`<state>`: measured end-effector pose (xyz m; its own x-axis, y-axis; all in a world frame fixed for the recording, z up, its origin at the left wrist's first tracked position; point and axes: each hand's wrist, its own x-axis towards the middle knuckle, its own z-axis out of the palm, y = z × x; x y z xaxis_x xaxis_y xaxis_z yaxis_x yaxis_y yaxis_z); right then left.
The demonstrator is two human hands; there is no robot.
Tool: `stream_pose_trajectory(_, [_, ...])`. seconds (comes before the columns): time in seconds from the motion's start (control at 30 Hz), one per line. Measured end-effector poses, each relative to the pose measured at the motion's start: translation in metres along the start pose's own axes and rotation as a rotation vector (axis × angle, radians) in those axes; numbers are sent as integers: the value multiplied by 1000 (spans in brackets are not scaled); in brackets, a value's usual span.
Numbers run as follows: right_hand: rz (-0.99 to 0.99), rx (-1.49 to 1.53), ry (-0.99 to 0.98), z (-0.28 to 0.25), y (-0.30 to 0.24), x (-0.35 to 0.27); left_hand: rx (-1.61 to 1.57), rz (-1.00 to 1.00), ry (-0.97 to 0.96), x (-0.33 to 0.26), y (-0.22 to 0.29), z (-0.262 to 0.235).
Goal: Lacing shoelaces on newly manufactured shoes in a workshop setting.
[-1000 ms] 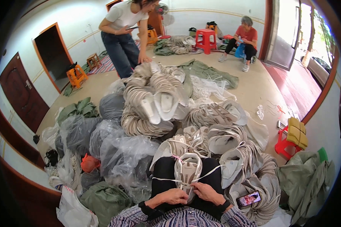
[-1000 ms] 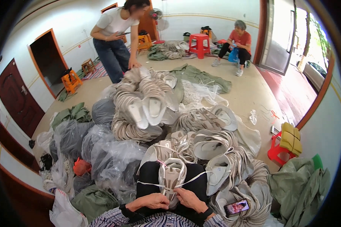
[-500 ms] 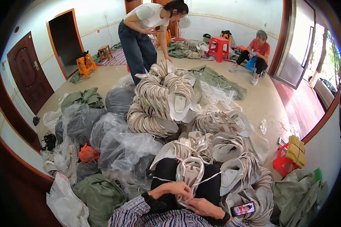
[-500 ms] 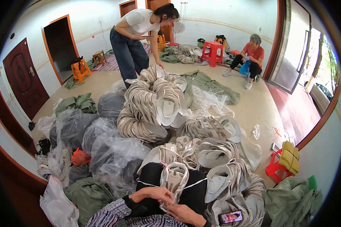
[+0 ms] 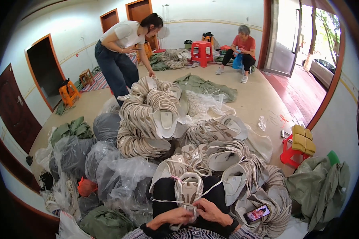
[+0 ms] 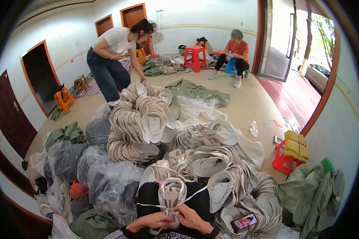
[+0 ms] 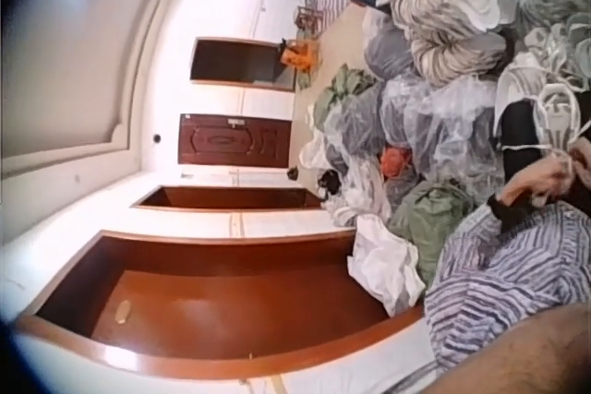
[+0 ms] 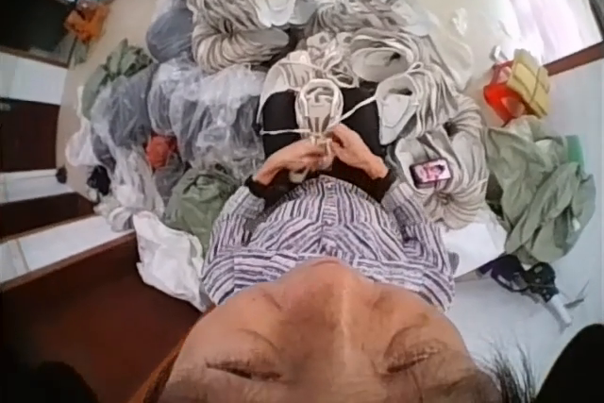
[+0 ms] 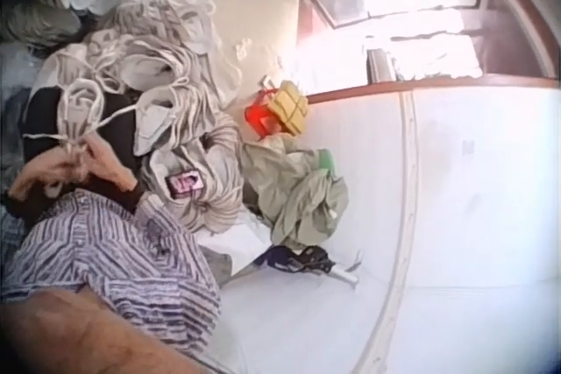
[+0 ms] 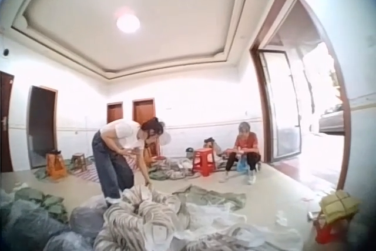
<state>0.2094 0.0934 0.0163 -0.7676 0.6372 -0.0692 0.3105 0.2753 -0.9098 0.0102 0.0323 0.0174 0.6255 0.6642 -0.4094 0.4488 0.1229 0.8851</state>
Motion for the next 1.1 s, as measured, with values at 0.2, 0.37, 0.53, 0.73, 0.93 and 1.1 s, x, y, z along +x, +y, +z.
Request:
stream_pose_trajectory(0.2, [-246,12,-229,17,56,6,-148,234,-159,-51,70,-11])
stream_pose_trajectory(0.37, [-154,-8,-37,15,58,3,-545,387,-98,-75,87,-16])
stream_pose_trajectory(0.53, [233,150,-363,-9,16,-28,-731,746,-104,-70,76,-29])
stream_pose_trajectory(0.73, [26,65,-337,-42,-46,-74,-923,799,112,-85,89,-22])
stream_pose_trajectory(0.93, [230,355,-292,-61,-83,-79,-991,1118,279,-92,87,-23])
stream_pose_trajectory(1.1, [370,262,-270,-37,-12,-69,-926,1179,288,-105,71,-36])
